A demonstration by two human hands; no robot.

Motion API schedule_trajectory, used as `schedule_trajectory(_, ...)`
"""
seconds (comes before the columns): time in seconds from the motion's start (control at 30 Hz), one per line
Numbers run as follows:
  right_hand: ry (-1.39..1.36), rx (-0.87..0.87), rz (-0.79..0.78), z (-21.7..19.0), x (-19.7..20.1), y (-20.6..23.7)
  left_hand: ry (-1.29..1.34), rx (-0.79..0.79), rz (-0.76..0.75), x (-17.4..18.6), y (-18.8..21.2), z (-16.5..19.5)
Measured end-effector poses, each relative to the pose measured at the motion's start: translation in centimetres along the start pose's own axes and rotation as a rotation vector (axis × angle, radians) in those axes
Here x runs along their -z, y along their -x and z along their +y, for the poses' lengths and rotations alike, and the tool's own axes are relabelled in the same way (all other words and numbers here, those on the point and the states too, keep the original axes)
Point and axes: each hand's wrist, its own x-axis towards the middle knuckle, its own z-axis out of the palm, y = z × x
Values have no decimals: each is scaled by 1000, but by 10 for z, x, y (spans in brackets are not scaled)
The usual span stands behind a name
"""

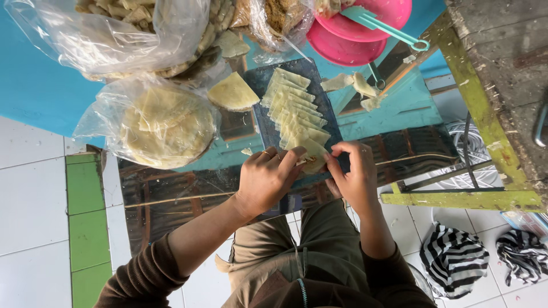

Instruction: The person cuts thin pastry sheets into smaller pieces on a cutting board, arranges the cut pieces, then places brown filling from a plastic bag onto a piece and folds it closed by hand, using a plastic scraper to press and align the sheets.

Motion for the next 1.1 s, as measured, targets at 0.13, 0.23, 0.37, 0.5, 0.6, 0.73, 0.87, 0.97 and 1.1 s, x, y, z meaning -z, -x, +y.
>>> schedule_trajectory(0.13, -78, 40, 51, 5, -6, 9, 3, 7, -37, 1, 3, -2)
schedule_trajectory(0.23, -117, 119, 30, 9, -5, 13, 38, 56, -113, 0, 5, -3)
schedule_trajectory(0.37, -307, 93, -109, 12, -4, 13, 71, 45, -115, -1, 7, -7)
schedule_trajectory(0.5, -189, 132, -201, 7, -2, 10, 38, 40, -80, -5, 9, -7)
schedule_trajectory(0.6, -241, 107, -275, -1, 1, 7, 31, 15, -59, -8, 10, -9)
schedule_trajectory(0.73, -215, 146, -301, -10, 2, -1, 60, 52, -44, -12, 9, -10)
schedule_trajectory(0.87, -112, 193, -323, -16, 3, -13, 114, 73, -6, -16, 10, -11)
schedule_trajectory(0.97, -31, 168, -370, -18, -1, -25, 138, 76, 12, -17, 11, -12)
schedule_trajectory(1.1, -129, 121, -444, -11, -2, -44, 206, 171, -8, -18, 8, -15)
